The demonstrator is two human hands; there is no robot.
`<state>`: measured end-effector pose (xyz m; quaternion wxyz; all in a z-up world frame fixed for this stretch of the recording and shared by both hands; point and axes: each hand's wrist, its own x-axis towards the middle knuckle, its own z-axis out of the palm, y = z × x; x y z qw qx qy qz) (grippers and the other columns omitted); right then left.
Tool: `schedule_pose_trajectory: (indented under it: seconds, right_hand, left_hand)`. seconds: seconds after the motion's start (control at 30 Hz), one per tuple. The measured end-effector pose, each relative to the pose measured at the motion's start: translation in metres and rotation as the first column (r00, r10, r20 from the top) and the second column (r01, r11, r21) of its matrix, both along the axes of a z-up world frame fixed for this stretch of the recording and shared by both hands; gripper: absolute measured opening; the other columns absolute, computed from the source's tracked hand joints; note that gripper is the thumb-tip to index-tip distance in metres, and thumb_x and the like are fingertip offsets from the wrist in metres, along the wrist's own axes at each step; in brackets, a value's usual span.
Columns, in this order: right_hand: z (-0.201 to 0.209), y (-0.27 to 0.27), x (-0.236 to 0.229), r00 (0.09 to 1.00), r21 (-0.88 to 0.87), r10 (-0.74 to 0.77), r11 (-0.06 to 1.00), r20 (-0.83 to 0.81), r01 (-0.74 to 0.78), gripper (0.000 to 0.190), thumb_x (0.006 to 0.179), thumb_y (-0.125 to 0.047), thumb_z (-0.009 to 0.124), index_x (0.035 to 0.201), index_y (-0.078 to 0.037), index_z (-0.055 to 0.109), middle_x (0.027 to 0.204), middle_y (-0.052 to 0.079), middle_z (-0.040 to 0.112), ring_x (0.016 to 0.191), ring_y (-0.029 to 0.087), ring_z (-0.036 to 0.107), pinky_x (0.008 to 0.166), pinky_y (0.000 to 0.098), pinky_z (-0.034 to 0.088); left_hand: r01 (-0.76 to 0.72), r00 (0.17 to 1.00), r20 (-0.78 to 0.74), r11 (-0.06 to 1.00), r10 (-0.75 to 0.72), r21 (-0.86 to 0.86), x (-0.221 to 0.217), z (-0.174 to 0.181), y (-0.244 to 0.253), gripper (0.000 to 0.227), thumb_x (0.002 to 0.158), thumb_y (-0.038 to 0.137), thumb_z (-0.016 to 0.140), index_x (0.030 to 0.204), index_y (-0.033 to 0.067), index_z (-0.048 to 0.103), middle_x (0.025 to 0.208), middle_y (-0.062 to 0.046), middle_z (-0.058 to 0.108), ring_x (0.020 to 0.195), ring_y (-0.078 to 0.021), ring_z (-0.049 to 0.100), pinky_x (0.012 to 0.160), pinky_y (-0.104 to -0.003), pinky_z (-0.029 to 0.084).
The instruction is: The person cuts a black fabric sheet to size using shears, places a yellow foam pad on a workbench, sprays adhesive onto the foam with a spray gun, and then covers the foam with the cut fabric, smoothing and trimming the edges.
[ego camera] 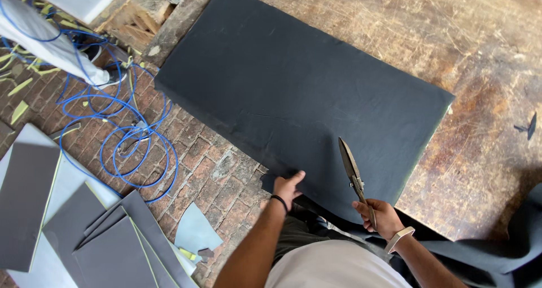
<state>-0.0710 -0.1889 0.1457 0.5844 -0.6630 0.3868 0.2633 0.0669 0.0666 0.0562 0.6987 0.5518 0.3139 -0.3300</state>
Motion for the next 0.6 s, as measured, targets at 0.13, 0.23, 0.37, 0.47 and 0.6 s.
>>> schedule_pose_trajectory:
  seconds: [0.13, 0.23, 0.37, 0.47, 0.6]
  right_hand:
    - [0.0, 0.012, -0.011, 0.996, 0.003, -0.086, 0.996, 0.001, 0.086, 0.041, 0.089, -0.039, 0.075, 0.072, -0.003, 0.063, 0.061, 0.004, 0.053, 0.051, 0.016, 0.054, 0.048, 0.0302, 0.046]
    - [-0.006, 0.012, -0.023, 0.995, -0.013, -0.102, 0.995, 0.02, 0.102, 0.041, 0.088, -0.038, 0.076, 0.071, -0.003, 0.062, 0.061, 0.005, 0.053, 0.05, 0.016, 0.054, 0.047, 0.0303, 0.046]
    - [-0.009, -0.003, -0.038, 0.996, 0.028, -0.085, 0.996, 0.026, 0.084, 0.04, 0.088, -0.036, 0.076, 0.074, -0.001, 0.061, 0.06, 0.006, 0.051, 0.049, 0.017, 0.053, 0.045, 0.0318, 0.043]
    - [-0.022, -0.018, -0.027, 0.996, 0.054, -0.077, 0.995, -0.046, 0.079, 0.037, 0.089, -0.032, 0.076, 0.08, 0.001, 0.062, 0.062, 0.007, 0.053, 0.05, 0.02, 0.056, 0.047, 0.0329, 0.044]
    - [-0.047, -0.053, -0.032, 0.998, 0.082, 0.069, 0.994, -0.014, -0.067, 0.033, 0.088, -0.028, 0.075, 0.089, 0.004, 0.071, 0.066, 0.007, 0.058, 0.055, 0.019, 0.059, 0.049, 0.0331, 0.048]
  left_hand:
    - [0.047, 0.999, -0.033, 0.984, -0.042, 0.172, 0.007, 0.017, -0.016, 0.054, 0.081, 0.023, 0.084, 0.12, -0.009, 0.067, 0.119, -0.015, 0.072, 0.099, -0.029, 0.07, 0.077, -0.04, 0.058]
    - [-0.01, 1.0, -0.006, 0.982, 0.011, 0.19, 0.024, 0.016, -0.013, 0.051, 0.084, 0.024, 0.082, 0.12, -0.0089, 0.067, 0.121, -0.017, 0.072, 0.097, -0.0298, 0.071, 0.076, -0.04, 0.058]
    - [-0.157, 0.986, -0.041, 0.981, 0.163, 0.117, 0.037, 0.014, -0.001, 0.049, 0.087, 0.023, 0.077, 0.129, 0.0016, 0.064, 0.13, -0.012, 0.068, 0.109, -0.0283, 0.066, 0.083, -0.043, 0.054]
    - [-0.121, 0.993, 0.006, 0.989, 0.121, 0.082, 0.026, 0.007, -0.003, 0.052, 0.086, 0.018, 0.075, 0.135, 0.009, 0.058, 0.133, -0.008, 0.064, 0.117, -0.0292, 0.063, 0.091, -0.045, 0.053]
    - [-0.108, 0.993, 0.046, 0.994, 0.109, -0.008, -0.044, -0.007, -0.027, 0.053, 0.085, 0.017, 0.076, 0.133, 0.0016, 0.06, 0.131, -0.014, 0.066, 0.114, -0.0323, 0.065, 0.093, -0.046, 0.058]
